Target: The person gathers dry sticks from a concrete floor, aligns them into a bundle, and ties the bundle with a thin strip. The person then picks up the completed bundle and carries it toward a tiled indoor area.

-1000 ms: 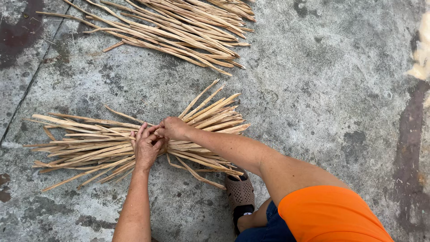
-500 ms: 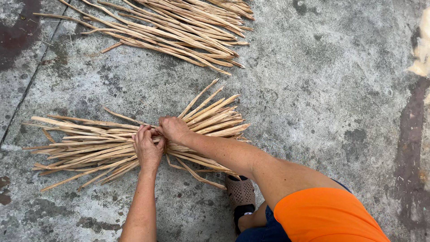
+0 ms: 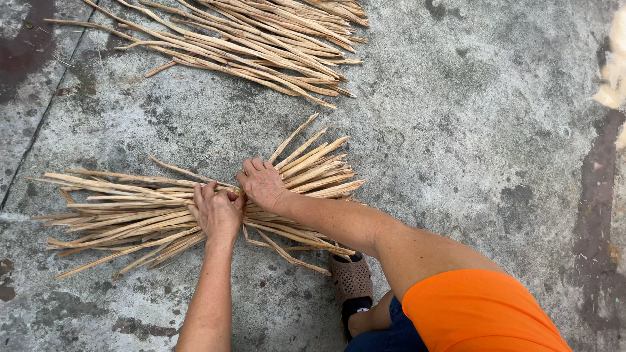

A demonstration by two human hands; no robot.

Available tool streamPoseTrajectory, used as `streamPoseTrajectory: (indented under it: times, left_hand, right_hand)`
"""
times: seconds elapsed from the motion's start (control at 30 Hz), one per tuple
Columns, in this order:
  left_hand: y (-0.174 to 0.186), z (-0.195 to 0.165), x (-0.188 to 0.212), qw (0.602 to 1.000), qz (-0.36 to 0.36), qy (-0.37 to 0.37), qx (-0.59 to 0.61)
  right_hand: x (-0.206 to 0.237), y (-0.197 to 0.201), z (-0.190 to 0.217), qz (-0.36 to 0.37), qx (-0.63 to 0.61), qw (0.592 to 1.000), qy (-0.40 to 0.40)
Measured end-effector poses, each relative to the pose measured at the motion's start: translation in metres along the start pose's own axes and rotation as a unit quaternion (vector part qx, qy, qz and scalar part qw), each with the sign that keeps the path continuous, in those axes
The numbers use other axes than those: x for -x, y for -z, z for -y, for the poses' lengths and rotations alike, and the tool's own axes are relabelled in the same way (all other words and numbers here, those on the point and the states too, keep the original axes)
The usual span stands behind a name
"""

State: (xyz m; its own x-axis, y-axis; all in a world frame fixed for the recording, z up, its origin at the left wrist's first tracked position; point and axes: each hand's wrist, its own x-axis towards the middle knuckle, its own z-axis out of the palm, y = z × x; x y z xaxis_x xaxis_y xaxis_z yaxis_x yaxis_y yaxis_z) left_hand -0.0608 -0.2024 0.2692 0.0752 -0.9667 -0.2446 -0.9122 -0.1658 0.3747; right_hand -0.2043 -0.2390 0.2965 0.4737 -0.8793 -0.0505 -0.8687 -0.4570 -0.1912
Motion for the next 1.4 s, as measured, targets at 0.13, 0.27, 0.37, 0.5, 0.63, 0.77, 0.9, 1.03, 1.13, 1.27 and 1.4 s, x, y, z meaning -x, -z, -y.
streamPoseTrajectory:
  times: [0.13,0.27,0.37,0.5,0.63,0.77,0.9,1.03,1.13,1.27,1.4]
  left_hand:
    - [-0.009,-0.001,-0.007,0.999,-0.01,-0.006,-0.042]
    - [-0.02,0.005,-0.011,1.0,0.0,0.012,-0.013]
    - [-0.027,0.011,-0.014,0.998,0.012,0.045,0.041]
    - [-0.035,0.014,-0.013,0.997,-0.018,0.049,0.054]
    - [-0.039,0.014,-0.009,0.988,-0.047,0.059,0.136]
    - [-0.039,0.012,-0.005,0.983,-0.044,0.078,0.163]
    - [-0.041,0.011,0.003,0.98,-0.066,0.07,0.171]
    - [-0.045,0.012,0.015,0.977,-0.101,0.053,0.182]
    - [-0.047,0.012,0.022,0.971,-0.128,0.036,0.198]
    - [-0.047,0.01,0.026,0.971,-0.128,0.034,0.197]
    - [-0.042,0.009,0.027,0.97,-0.122,0.026,0.207]
  right_hand:
    - [-0.005,0.009,0.008,0.082,0.007,0.997,0.012]
    - [-0.013,0.028,0.016,0.172,-0.022,0.985,-0.02]
    - [-0.023,0.04,0.018,0.233,-0.055,0.97,-0.051]
    - [-0.035,0.048,0.018,0.243,-0.07,0.965,-0.065]
    - [-0.045,0.059,0.018,0.235,-0.092,0.963,-0.095]
    - [-0.052,0.073,0.018,0.286,-0.106,0.943,-0.13]
    - [-0.059,0.083,0.02,0.34,-0.122,0.919,-0.156]
    - [-0.064,0.08,0.02,0.348,-0.097,0.924,-0.127]
    - [-0.065,0.076,0.022,0.353,-0.117,0.916,-0.147]
    - [-0.065,0.081,0.027,0.38,-0.105,0.91,-0.126]
    - [-0.062,0.09,0.031,0.368,-0.125,0.908,-0.155]
